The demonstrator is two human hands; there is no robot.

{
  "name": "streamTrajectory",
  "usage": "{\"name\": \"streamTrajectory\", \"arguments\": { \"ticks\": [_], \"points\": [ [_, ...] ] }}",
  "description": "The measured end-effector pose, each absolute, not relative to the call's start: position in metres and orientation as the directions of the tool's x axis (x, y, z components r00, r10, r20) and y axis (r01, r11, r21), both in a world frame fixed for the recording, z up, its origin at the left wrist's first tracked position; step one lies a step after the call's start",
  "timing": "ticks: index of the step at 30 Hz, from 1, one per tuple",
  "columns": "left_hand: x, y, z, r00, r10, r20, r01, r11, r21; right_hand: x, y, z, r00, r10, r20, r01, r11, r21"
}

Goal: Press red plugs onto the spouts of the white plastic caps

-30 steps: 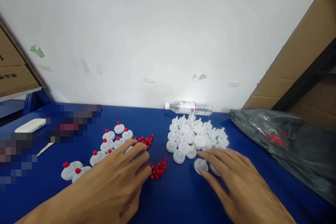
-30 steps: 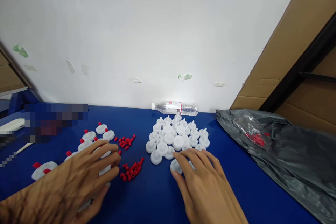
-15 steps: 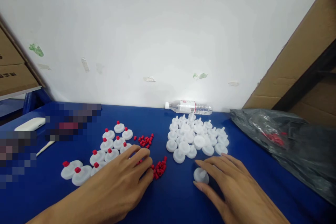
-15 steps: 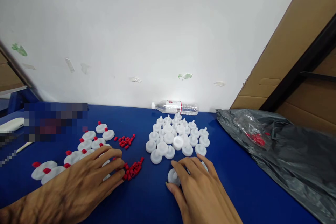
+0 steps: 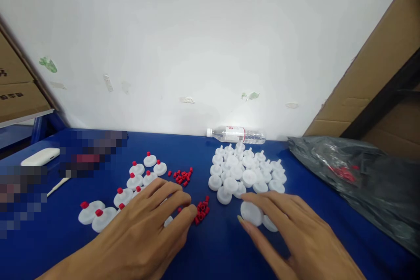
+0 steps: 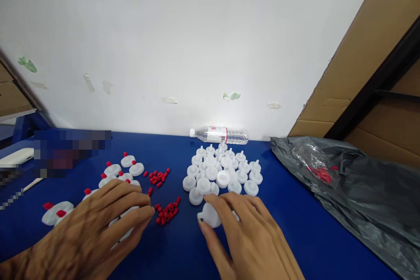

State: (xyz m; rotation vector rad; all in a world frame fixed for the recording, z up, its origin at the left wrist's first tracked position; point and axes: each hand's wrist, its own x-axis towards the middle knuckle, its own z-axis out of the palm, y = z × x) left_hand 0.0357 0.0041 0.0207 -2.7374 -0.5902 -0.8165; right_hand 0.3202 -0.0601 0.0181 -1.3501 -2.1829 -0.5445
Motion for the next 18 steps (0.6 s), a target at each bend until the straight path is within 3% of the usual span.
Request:
{"name": "streamTrajectory", "arguments": {
  "ticks": [12,18],
  "points": [
    [0.037,-0.006,0.017,0.715,0.260,0.649,0.400,-0.914,-0.074,0.319,-0.063,0.013,-0.444,0.636,0.631,0.822,0.570,0.005],
    [0.038,-0.015,0.016,0.705,0.188,0.683,0.352,-0.930,-0.107,0.316,-0.065,0.012,-0.477,0.574,0.666,0.830,0.542,0.128]
  ]
}}
